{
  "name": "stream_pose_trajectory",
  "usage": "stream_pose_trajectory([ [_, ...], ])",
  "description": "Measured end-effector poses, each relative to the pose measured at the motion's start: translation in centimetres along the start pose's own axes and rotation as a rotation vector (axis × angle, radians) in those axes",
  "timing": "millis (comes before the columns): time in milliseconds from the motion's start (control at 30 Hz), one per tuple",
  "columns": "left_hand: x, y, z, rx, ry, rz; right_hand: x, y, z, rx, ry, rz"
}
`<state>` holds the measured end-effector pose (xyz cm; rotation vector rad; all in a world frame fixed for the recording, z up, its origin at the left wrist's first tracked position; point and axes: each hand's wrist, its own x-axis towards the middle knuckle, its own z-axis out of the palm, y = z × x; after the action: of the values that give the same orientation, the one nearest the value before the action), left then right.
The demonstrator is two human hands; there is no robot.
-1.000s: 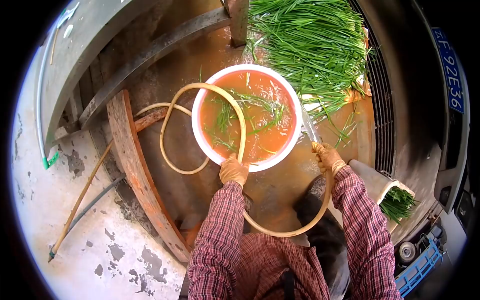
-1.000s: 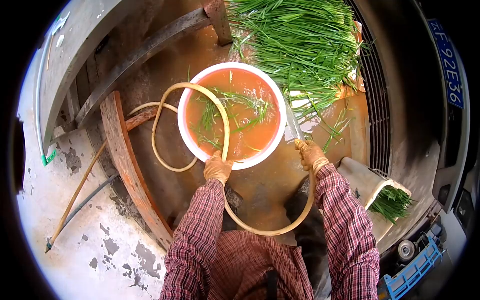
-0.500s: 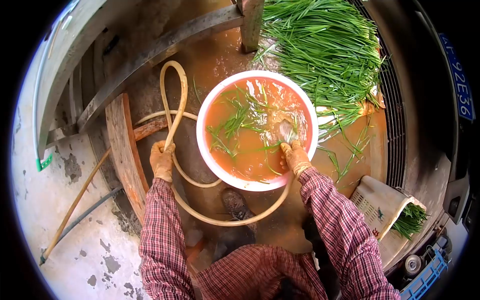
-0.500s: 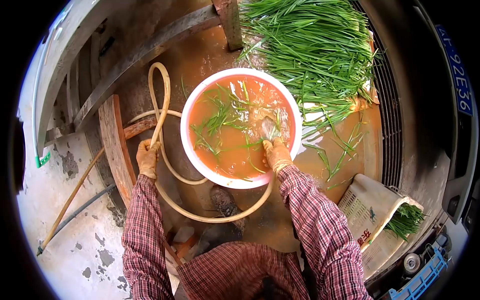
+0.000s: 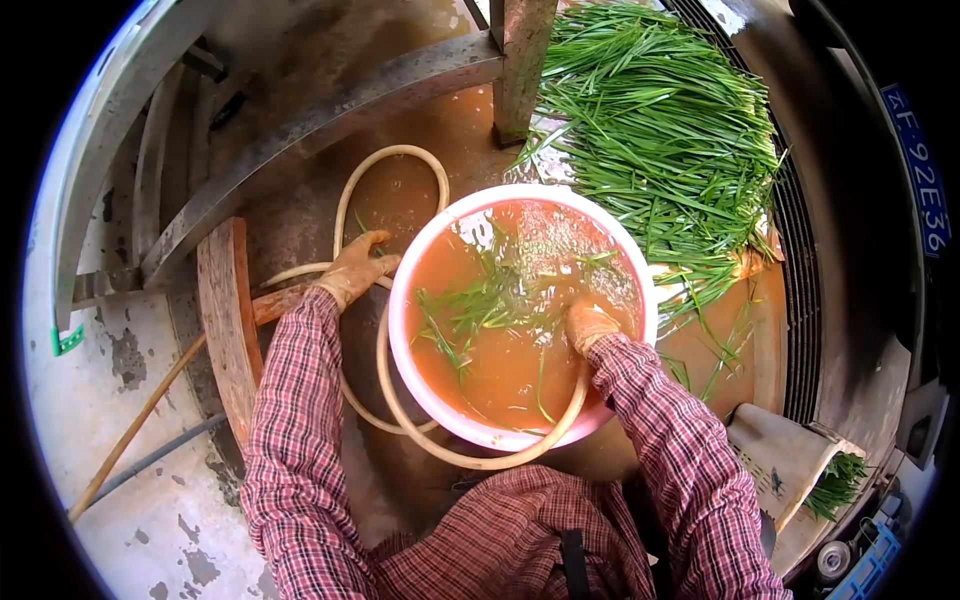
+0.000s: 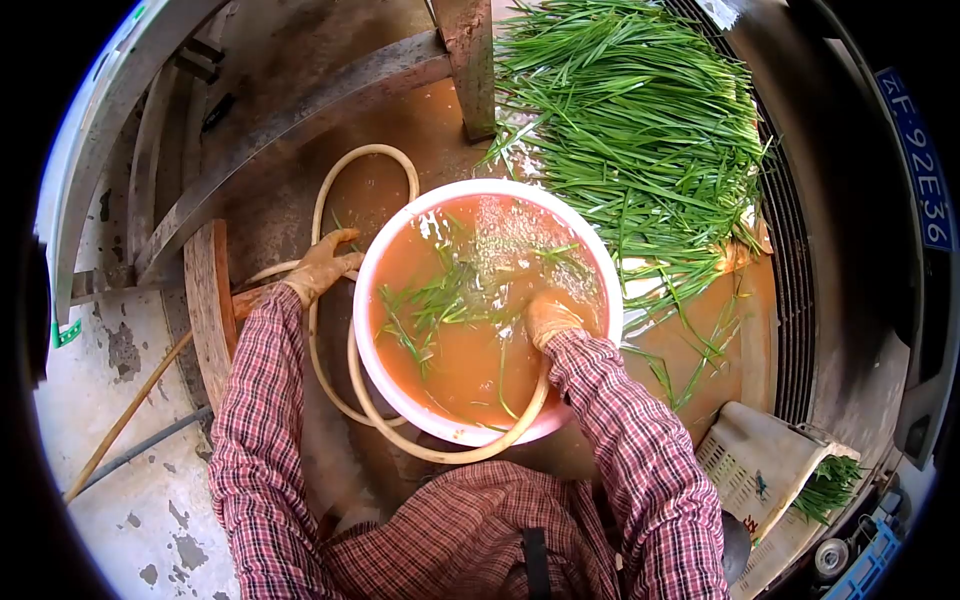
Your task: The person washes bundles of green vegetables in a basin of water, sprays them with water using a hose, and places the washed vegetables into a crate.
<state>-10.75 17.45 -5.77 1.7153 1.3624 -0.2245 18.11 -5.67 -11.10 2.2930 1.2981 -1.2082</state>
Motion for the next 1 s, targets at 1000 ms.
stream_pose_trajectory([
  [1000, -23.7, -1.9, 20.9, 0.653, -0.360, 0.349, -21.4, 12.5, 21.0, 0.684, -0.517, 0.725],
])
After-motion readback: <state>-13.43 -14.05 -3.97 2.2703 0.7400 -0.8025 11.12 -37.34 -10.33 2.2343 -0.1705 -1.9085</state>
